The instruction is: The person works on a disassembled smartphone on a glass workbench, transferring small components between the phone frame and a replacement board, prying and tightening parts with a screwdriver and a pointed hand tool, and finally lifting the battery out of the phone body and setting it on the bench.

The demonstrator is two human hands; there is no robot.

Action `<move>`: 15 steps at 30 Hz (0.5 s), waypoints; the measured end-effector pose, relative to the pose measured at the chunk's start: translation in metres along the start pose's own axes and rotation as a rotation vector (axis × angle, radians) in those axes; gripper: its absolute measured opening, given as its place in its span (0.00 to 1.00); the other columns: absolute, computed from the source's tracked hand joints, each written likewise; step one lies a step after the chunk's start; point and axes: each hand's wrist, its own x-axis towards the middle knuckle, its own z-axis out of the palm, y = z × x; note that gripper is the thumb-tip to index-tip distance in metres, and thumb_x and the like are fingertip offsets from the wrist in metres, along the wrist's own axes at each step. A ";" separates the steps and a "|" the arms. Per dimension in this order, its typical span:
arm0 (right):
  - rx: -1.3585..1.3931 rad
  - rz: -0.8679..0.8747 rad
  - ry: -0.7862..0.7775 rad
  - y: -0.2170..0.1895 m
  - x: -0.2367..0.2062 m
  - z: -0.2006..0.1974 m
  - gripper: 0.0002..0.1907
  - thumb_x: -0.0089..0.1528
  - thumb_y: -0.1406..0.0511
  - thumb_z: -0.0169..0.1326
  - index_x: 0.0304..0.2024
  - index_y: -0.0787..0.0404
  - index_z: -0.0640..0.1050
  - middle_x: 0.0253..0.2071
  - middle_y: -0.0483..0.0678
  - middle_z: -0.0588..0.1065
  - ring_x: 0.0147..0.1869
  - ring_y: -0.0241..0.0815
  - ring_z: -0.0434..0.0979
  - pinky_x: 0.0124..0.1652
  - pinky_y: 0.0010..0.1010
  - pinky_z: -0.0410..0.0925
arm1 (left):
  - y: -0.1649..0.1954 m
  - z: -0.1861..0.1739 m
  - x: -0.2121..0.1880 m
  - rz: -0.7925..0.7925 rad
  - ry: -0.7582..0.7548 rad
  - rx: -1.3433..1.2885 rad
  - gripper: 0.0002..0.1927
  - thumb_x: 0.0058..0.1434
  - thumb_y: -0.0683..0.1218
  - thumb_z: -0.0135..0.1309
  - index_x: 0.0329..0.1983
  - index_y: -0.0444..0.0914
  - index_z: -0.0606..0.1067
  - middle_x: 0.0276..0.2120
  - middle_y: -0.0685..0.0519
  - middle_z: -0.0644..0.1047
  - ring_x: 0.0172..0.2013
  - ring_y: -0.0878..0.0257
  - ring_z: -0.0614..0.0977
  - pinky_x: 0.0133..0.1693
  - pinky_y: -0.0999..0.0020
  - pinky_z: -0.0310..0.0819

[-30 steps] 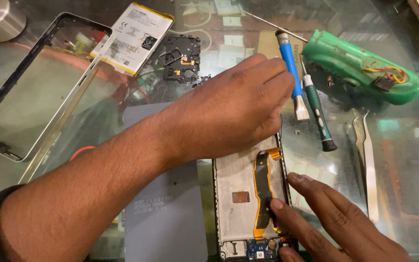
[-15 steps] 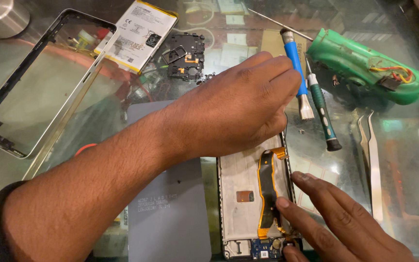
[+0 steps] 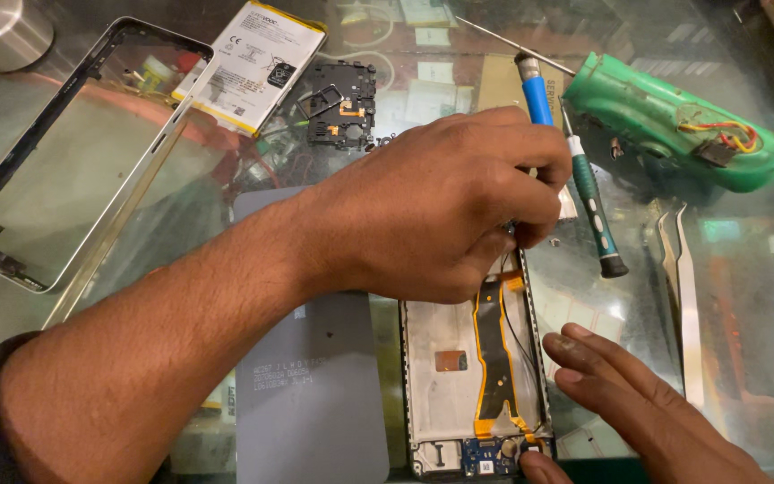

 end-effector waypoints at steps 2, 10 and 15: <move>-0.005 -0.001 0.003 0.000 -0.001 0.000 0.34 0.50 0.57 0.69 0.56 0.55 0.72 0.58 0.52 0.79 0.70 0.51 0.75 0.64 0.45 0.69 | 0.000 0.001 0.000 -0.005 0.006 0.017 0.06 0.53 0.34 0.57 0.30 0.38 0.73 0.38 0.52 0.74 0.45 0.52 0.78 0.45 0.56 0.72; -0.061 -0.004 0.028 -0.009 0.007 0.000 0.33 0.50 0.56 0.69 0.55 0.55 0.73 0.56 0.50 0.79 0.68 0.49 0.76 0.62 0.42 0.70 | -0.003 0.002 -0.001 -0.025 0.013 0.012 0.07 0.62 0.36 0.55 0.37 0.38 0.70 0.37 0.53 0.74 0.45 0.51 0.77 0.45 0.53 0.70; -0.165 -0.154 -0.018 -0.004 0.015 -0.004 0.33 0.52 0.54 0.67 0.57 0.54 0.75 0.58 0.51 0.76 0.68 0.49 0.75 0.62 0.43 0.70 | -0.001 0.005 -0.003 -0.045 0.023 0.015 0.05 0.65 0.37 0.53 0.39 0.39 0.69 0.38 0.53 0.73 0.45 0.53 0.76 0.48 0.55 0.69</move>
